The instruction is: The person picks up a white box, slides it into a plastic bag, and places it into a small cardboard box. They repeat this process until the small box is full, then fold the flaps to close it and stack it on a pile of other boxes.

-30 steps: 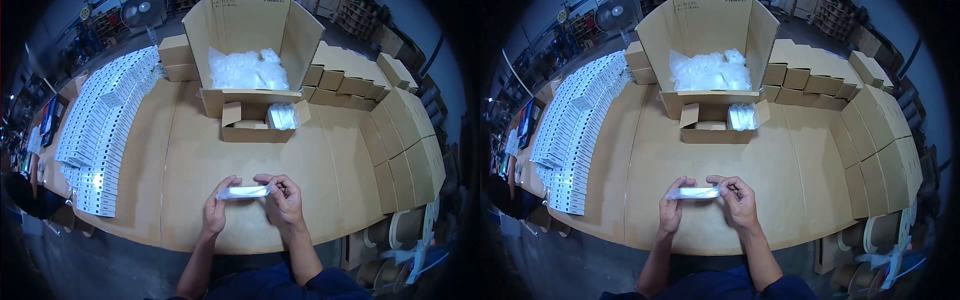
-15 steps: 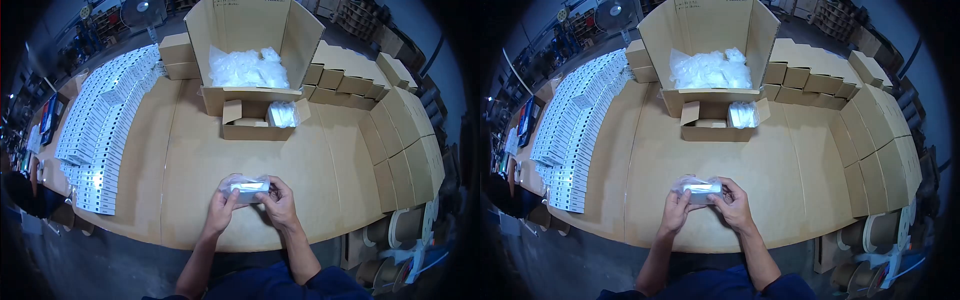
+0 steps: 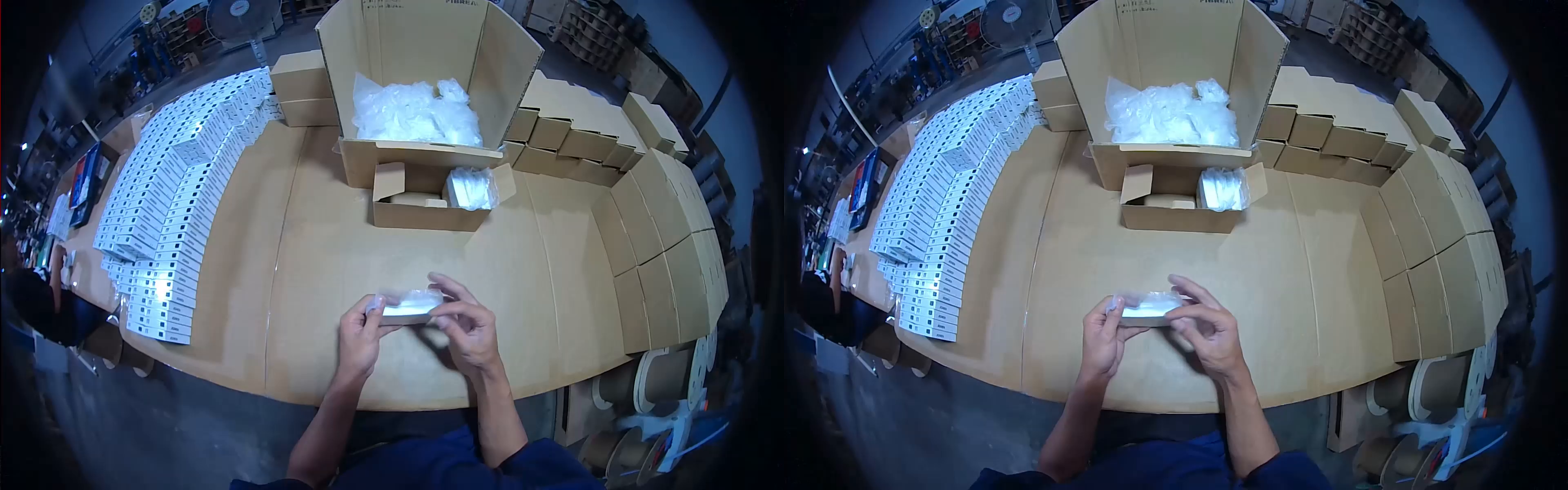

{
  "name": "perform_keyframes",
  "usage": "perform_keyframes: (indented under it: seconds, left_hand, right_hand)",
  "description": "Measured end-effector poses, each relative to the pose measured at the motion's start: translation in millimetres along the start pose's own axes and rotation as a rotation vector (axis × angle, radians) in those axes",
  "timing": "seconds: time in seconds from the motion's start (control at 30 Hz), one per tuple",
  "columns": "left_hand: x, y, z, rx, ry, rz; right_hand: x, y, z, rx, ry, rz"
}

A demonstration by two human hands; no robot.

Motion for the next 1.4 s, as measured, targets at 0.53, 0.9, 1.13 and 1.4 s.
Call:
perform_keyframes:
  seconds: [0.53,0.9,1.13,1.4]
  left_hand:
    - [-6.4,-2.1,1.1,0.056,0.013,-0.012]
    - [-24.8,-6.6,1.9,0.342,-0.101,0.283]
    - [-36.8,-7.7,23.9,0.486,-0.196,0.501]
    - [-82.0,3.8,75.7,0.125,-0.563,1.155]
  right_hand:
    - [-2.5,-0.1,4.4,0.054,-0.316,-0.164]
    - [45.7,-3.9,29.3,0.236,0.121,-0.732]
    - [58.7,-10.4,41.4,0.535,0.254,-1.030]
    - [79.1,27.4,96.5,-0.045,0.394,-0.961]
Point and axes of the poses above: each hand's wrist, its own z-axis towards the middle knuckle, its own y-axis out of the back of the hand, x = y × z, the point moved 5 cm from there along z, towards the middle knuckle, and after that the axes turned 2 degrees about z, right-handed, at the moved point
